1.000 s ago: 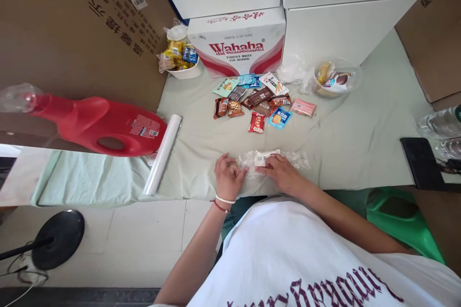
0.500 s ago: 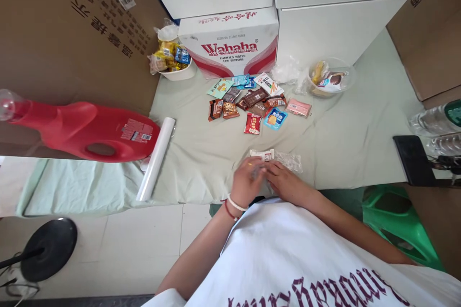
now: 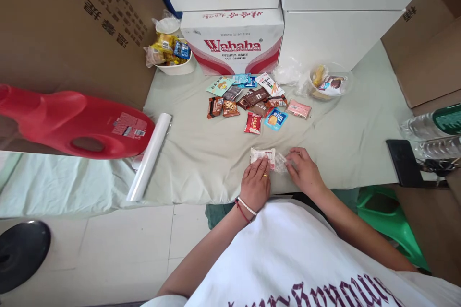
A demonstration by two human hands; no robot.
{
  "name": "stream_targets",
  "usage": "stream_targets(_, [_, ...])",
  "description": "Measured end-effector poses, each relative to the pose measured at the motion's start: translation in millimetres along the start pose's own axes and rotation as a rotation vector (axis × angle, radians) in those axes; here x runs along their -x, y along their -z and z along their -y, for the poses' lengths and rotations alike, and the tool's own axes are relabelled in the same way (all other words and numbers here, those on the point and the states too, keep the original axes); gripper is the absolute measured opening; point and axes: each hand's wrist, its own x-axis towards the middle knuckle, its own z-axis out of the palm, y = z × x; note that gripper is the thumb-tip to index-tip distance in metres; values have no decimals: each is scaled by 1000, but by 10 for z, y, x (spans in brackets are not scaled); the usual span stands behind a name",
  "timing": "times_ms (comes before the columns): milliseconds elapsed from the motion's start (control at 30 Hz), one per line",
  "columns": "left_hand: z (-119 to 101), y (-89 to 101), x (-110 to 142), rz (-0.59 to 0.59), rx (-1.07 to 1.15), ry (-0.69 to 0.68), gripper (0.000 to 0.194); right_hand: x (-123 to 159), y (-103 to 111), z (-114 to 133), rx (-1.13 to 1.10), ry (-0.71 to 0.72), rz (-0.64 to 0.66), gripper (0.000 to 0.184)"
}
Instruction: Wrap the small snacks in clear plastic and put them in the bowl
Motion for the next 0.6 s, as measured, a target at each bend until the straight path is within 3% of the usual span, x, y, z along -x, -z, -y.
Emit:
stream_targets(133, [-39,-56,27,-41,-20,41,50,-233,-93,392,-123,72,78,26])
stream_targets(233, [-10,-72,79,-89,-31,116,38,-470,-279,656,-60,156,226,26])
stream_targets(300, [60,-48,141,-120,21,91,41,-572,-404,763,5,186,293,23])
stream_targets(433, [251,95,402,-225,174,-11,65,-566,-545,833,104,229,237,20])
stream_targets(500, [333,190,568,-259,187,-5,69,-504,-571,829,153,271,189,35])
stream_targets(600, [443,308,714,-368,133,45,57,-437,-611,808,223,336,186,56])
